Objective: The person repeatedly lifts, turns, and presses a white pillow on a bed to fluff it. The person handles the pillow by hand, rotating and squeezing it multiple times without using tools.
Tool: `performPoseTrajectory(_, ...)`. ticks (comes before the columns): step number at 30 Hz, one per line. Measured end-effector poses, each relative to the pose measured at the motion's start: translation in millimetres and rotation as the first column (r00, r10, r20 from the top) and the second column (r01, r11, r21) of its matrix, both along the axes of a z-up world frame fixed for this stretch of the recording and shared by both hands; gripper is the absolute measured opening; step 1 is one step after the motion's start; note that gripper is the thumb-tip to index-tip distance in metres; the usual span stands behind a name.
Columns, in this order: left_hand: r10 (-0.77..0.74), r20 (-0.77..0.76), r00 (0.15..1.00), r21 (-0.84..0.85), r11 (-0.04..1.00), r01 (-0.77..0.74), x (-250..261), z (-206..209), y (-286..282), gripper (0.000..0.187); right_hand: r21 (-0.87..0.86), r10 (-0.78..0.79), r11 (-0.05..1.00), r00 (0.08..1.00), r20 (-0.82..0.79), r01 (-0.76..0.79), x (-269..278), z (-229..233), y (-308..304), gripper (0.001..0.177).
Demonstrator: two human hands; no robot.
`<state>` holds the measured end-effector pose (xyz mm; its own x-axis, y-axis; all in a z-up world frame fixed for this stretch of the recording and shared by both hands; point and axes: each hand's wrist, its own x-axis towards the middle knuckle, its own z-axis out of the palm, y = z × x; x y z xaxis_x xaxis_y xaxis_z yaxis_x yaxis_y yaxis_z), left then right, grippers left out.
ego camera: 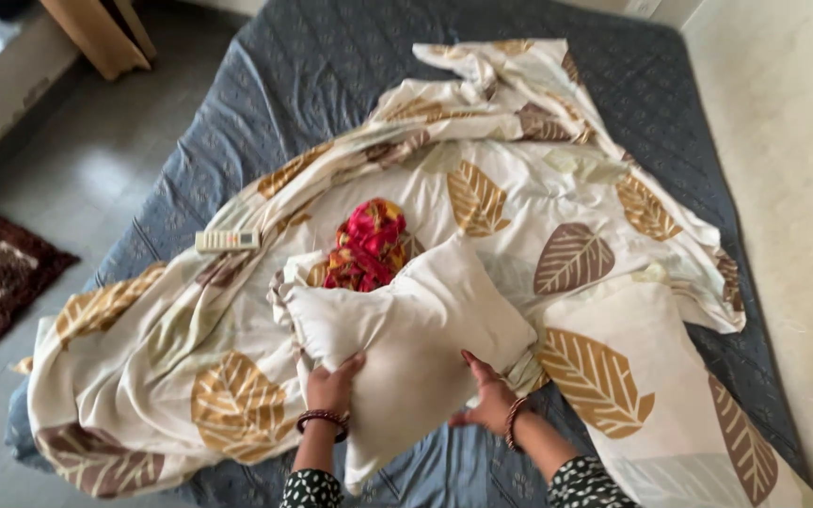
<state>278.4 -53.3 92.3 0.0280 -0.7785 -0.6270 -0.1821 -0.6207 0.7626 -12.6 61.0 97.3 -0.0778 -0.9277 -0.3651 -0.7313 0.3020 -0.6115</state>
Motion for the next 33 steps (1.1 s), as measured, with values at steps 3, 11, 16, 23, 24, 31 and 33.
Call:
performPoseTrajectory(3, 0.143, -0.268, 0.953, -0.147, 0.971, -0.188, -48, 42, -23, 0.045, -0.318, 0.033, 0.937, 0.946, -0.324, -0.142, 30, 52, -6, 0.143)
performPoseTrajectory(11, -0.119, -0.508, 0.853, -0.381, 0.920, -0.098, -105, 116, -94, 0.064, -0.530, -0.270, 0.780, 0.943, 0.193, 0.332, 3, 110, -49, 0.059)
performPoseTrajectory(16, 0.021, 0.331, 0.943, -0.836, 0.469, 0.283, -103, 108, -95, 0.109, -0.431, -0.125, 0.717, 0.710, 0.693, 0.547, -41, 101, -88, 0.040)
performPoseTrajectory(23, 0.003, 0.074, 0.997, -0.386, 0.922, 0.026, -105, 101, -88, 0.075, -0.158, -0.012, 0.925, 0.444, 0.896, 0.345, -77, 28, -89, 0.066)
performPoseTrajectory(24, -0.023, 0.150, 0.988, -0.401, 0.913, 0.082, -106, 104, -79, 0.063, -0.153, 0.013, 0.951, 0.458, 0.889, 0.270, -74, 34, -85, 0.074)
performPoseTrajectory(31, 0.112, 0.115, 0.987, -0.470, 0.882, -0.045, -125, 118, -38, 0.031, 0.074, -0.041, 0.916, -0.091, 0.995, 0.394, -54, 104, -73, 0.072)
performPoseTrajectory(33, 0.143, 0.128, 0.981, -0.573, 0.818, -0.044, -143, 119, -24, 0.029, 0.090, -0.052, 0.897, -0.099, 0.994, 0.433, -41, 98, -89, 0.070)
